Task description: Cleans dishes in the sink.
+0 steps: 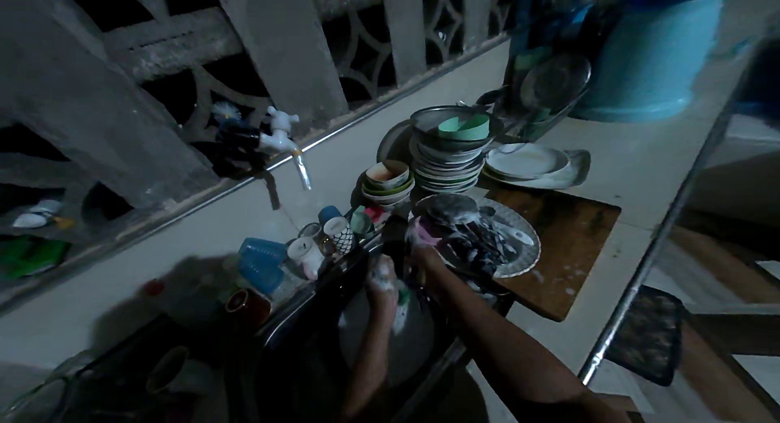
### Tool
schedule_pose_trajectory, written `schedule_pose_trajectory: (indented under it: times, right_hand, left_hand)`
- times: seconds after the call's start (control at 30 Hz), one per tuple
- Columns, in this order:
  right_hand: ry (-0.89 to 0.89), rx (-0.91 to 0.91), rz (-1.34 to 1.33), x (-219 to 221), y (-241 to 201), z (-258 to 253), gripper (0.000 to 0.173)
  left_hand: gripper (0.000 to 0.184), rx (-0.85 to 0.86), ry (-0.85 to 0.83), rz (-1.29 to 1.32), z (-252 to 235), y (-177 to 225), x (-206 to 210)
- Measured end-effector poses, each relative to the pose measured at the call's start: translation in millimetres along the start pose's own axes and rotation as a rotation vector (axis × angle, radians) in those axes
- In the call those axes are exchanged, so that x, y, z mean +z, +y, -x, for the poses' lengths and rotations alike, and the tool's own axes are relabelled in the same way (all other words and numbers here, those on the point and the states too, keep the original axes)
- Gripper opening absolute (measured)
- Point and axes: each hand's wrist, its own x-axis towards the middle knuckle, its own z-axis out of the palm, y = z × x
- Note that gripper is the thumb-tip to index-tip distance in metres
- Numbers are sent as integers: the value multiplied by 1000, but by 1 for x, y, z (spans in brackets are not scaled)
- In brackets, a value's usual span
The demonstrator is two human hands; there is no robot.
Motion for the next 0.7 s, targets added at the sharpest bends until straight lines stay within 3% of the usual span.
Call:
schedule_pose_trajectory:
  times: [0.1, 0.17, 0.33, 0.47, 0.53, 0.6, 0.7]
  right_hand:
    - [-325, 130, 205, 0, 21, 0, 54]
    - [-529, 177, 342, 3, 32, -2, 49]
    - [-647, 243, 424, -5, 34, 5, 46]
    - [-564, -36, 1110, -26, 7, 10, 56]
    - [-468, -171, 1228, -44, -10, 13, 47]
    - [-287, -299, 1249, -68, -33, 17, 37]
    - [102, -287, 1180, -111, -60, 0, 34]
  left_hand:
    - [33, -37, 41, 292, -27, -5, 0]
    - [32, -120, 18, 280, -35, 11, 0]
    - [31, -222, -24, 267, -47, 22, -5]
    - [19, -463, 43, 631, -52, 17, -15]
    - [16, -507, 86, 678, -56, 12, -23]
    - [20, -482, 66, 537, -56, -7, -33]
    - [34, -415, -123, 85, -43, -64, -49]
